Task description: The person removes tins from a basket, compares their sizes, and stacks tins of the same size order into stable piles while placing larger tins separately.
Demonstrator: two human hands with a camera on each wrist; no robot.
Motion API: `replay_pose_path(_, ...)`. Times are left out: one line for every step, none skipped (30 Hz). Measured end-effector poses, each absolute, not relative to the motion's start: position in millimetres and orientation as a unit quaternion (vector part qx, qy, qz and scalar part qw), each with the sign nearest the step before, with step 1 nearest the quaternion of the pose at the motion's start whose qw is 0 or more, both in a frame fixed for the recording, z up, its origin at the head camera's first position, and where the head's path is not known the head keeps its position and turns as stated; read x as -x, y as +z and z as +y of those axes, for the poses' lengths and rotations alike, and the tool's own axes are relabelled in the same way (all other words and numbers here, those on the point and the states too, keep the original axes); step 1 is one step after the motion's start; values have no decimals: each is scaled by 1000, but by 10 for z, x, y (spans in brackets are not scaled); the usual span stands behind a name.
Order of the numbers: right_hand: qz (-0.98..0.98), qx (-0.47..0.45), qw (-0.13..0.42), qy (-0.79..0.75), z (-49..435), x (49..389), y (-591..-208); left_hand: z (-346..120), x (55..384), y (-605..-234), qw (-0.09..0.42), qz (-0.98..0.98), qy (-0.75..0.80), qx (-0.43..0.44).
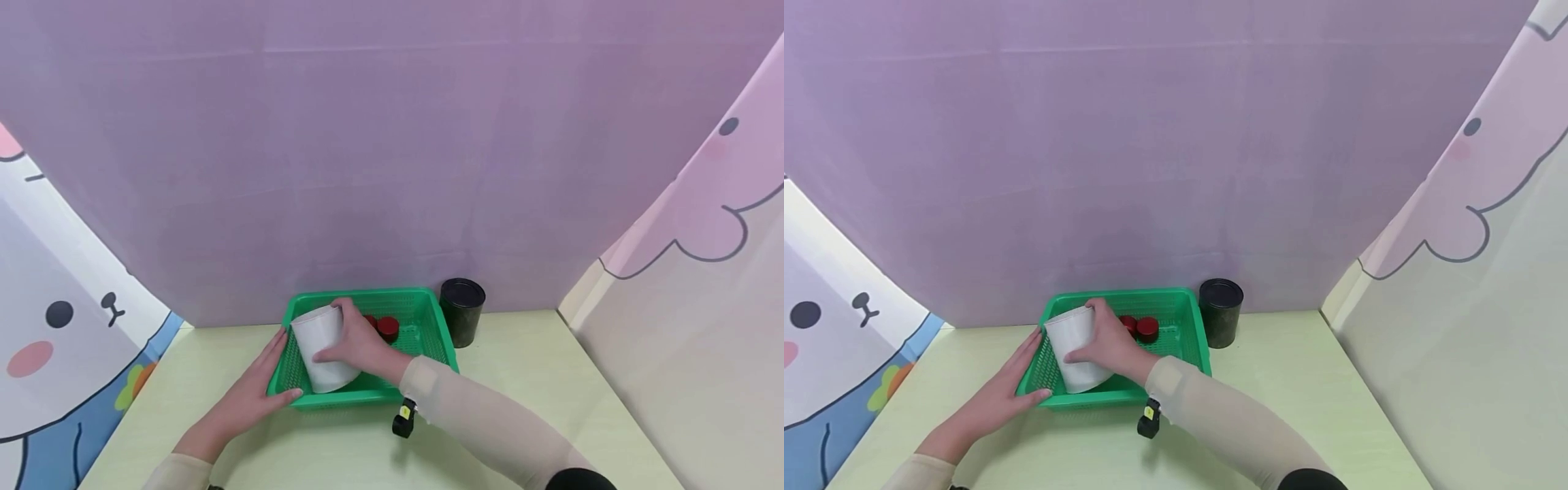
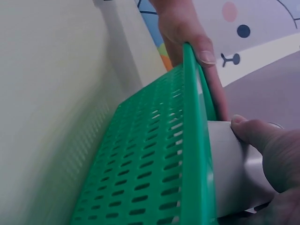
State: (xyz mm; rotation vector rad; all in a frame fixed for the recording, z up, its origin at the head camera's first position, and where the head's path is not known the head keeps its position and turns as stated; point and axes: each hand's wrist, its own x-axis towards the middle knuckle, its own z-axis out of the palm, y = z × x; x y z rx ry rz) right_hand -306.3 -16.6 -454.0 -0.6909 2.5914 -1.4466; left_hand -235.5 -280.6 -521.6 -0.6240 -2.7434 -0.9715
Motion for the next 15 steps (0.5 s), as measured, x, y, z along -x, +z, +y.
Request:
replay_pose_path(849,226,46,-475,-148,3060,-4530,-2805,2357,-5219,82,-919,-325,208)
replay_pose_path(848,227,44,-476,-131,3061,-4523,-2804,2360,-5220,81,-919,-324,208)
replay_pose_path(847,230,41,-477,-111,3060,-4510,-2802,2361,-5219,80,-920,-323,208)
replay_pose_path(846,233,38,-478,-88,3057,-4492,-2800,2361,-5216,80,-920,-323,208)
replay_pose_path(843,237,36,-481,-64,3053,-4474,-2797,2360,-5212,80,-920,-323,208)
replay_pose_path(840,243,33,-484,-38,3055,-4460,-2794,2357,-5208,80,-920,-323,208)
replay_pose_path(837,248,30,-487,-12,3057,-4448,-2792,2354,-5204,81,-920,-322,209)
replay_pose_path(834,252,27,-489,15,3058,-4434,-2790,2352,-5200,83,-919,-322,210)
replay_pose_path(832,255,25,-492,43,3058,-4420,-2788,2348,-5196,84,-919,-322,211)
replay_pose_path(829,257,23,-496,73,3057,-4407,-2787,2345,-5192,86,-918,-323,212)
replay_pose_path(826,259,22,-499,102,3056,-4395,-2786,2341,-5190,88,-918,-323,213)
replay_pose_path(824,261,20,-503,133,3053,-4382,-2785,2339,-5188,90,-917,-324,214)
replay_pose_path(821,261,19,-507,163,3047,-4367,-2785,2337,-5188,90,-917,-324,215)
replay_pose_path(818,263,18,-511,193,3041,-4352,-2784,2334,-5189,90,-916,-325,215)
replay_pose_path(815,265,17,-516,224,3036,-4336,-2785,2332,-5190,91,-916,-325,215)
